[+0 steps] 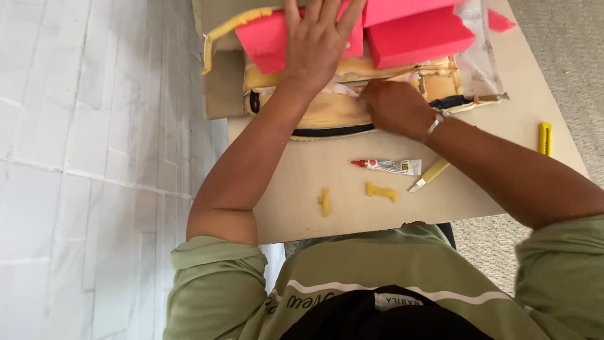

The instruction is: Repairing a leather item by inserting foam padding and applying adhesive to seal the edges

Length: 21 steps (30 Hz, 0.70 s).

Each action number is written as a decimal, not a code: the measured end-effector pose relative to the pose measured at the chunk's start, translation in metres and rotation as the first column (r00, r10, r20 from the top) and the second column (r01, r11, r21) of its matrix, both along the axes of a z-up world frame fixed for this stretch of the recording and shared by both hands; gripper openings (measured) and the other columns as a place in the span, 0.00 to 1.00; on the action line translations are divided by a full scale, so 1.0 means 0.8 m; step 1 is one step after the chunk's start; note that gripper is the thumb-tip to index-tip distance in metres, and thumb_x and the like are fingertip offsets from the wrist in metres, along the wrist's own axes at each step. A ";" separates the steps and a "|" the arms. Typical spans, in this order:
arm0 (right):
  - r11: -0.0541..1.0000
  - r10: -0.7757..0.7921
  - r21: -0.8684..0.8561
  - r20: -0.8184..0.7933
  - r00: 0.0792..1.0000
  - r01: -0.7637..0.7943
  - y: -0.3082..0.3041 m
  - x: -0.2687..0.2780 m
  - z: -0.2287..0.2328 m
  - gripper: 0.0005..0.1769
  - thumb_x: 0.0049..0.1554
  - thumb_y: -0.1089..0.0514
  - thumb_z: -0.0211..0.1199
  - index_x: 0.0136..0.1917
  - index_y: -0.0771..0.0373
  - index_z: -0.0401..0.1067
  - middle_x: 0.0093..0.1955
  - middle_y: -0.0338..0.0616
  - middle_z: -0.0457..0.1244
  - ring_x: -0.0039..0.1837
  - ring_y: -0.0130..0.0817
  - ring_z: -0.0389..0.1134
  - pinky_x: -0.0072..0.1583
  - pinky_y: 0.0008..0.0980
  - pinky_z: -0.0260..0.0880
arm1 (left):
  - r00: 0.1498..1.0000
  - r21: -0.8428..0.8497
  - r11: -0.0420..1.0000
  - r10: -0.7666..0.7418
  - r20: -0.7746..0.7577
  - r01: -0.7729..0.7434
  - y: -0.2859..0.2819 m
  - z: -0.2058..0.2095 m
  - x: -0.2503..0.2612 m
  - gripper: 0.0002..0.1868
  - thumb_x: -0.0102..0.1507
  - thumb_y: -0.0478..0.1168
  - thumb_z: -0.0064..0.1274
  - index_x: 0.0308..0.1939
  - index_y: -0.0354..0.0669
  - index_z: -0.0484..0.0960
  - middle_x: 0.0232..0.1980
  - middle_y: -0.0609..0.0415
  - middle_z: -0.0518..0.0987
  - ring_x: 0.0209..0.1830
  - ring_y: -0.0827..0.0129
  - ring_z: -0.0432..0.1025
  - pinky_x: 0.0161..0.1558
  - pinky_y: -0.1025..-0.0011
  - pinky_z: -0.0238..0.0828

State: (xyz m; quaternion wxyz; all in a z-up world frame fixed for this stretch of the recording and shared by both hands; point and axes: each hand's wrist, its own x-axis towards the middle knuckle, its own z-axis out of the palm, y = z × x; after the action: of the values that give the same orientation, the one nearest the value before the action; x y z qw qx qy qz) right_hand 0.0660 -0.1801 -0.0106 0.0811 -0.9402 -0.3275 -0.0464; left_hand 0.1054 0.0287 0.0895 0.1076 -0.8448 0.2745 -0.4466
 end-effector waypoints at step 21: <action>0.981 0.191 -0.163 0.726 0.661 -0.105 0.051 0.048 -0.008 0.06 0.49 0.66 0.58 0.40 0.66 0.74 0.30 0.50 0.60 0.34 0.54 0.61 0.56 0.51 0.65 | 0.989 0.020 0.992 0.120 0.082 -0.122 -0.003 -0.024 -0.018 0.43 0.70 0.27 0.55 0.81 0.50 0.47 0.71 0.51 0.72 0.67 0.62 0.69 0.57 0.62 0.67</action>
State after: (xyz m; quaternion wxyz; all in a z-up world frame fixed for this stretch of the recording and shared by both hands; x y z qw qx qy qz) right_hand 0.1042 -0.1389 -0.0174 -0.1048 -0.8143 -0.4097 -0.3975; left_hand 0.0912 0.0267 0.0706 0.1561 -0.8399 0.2235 -0.4693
